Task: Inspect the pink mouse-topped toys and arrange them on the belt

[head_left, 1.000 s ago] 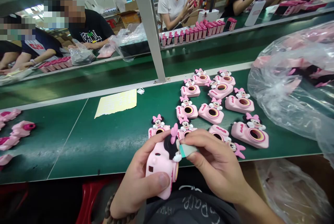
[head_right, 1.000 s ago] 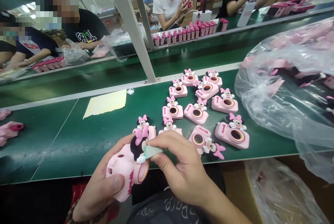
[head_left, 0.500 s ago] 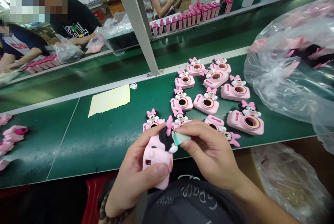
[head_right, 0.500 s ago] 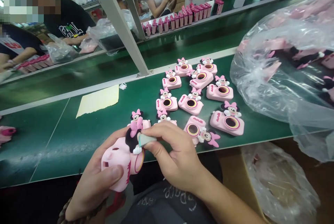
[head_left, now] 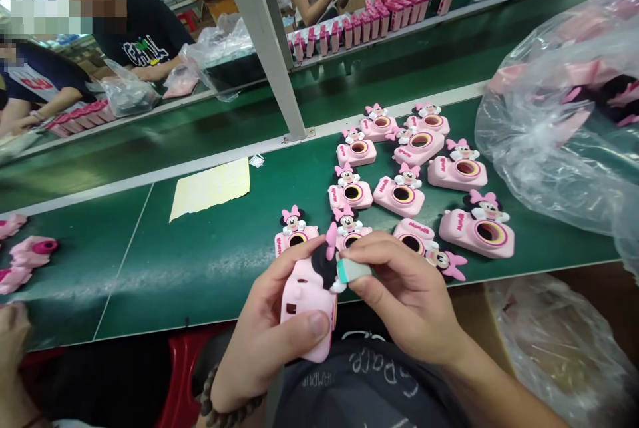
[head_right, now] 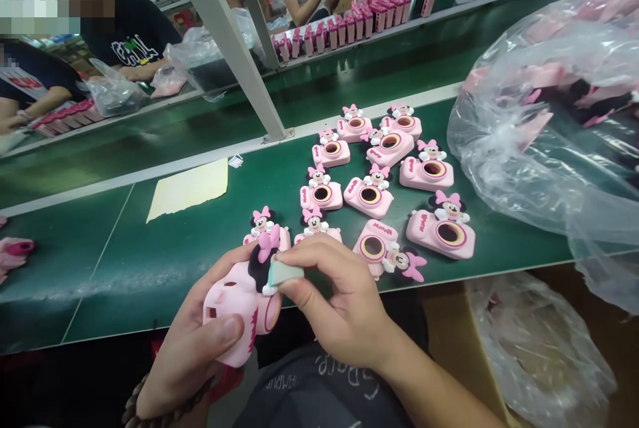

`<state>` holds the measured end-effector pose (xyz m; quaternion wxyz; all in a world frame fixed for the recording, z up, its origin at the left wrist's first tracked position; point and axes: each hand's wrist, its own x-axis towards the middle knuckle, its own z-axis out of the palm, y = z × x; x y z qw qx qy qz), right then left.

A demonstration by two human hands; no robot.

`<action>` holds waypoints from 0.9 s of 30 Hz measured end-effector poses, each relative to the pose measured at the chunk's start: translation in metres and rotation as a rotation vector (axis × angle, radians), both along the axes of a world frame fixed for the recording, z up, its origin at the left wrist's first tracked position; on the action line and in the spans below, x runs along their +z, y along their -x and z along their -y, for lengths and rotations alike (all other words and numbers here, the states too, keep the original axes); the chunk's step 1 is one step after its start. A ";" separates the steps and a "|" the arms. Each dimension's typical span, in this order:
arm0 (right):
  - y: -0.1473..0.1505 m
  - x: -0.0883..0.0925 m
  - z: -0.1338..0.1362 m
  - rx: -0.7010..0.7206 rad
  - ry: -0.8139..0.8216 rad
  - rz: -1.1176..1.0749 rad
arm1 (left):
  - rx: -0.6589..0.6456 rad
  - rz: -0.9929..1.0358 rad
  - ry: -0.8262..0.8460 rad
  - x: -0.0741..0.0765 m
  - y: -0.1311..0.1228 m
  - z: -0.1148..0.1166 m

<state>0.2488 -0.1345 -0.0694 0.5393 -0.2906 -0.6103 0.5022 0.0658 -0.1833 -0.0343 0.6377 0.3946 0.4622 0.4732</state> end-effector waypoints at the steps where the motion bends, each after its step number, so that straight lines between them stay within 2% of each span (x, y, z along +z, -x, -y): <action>1: 0.000 0.000 0.000 -0.026 -0.006 0.033 | -0.001 -0.009 -0.002 -0.001 0.000 0.000; 4: 0.001 0.000 0.000 -0.091 0.035 0.060 | -0.017 0.019 0.000 -0.006 0.001 -0.001; 8: 0.002 0.001 -0.001 0.000 0.013 0.059 | -0.030 0.147 0.009 -0.014 0.001 0.001; 12: 0.003 0.002 -0.003 -0.049 -0.007 0.124 | 0.053 0.159 0.031 -0.017 0.000 0.006; 16: 0.003 0.001 -0.003 0.010 -0.084 0.070 | 0.027 0.201 0.037 -0.018 0.002 0.008; 20: 0.005 0.000 -0.002 -0.103 -0.121 0.136 | 0.040 0.178 0.039 -0.022 0.004 0.007; 24: 0.007 -0.003 -0.004 -0.071 -0.147 0.151 | 0.063 0.197 0.054 -0.023 0.004 0.009; 27: 0.007 -0.007 -0.007 -0.106 -0.071 0.149 | 0.060 0.193 0.064 -0.023 0.003 0.010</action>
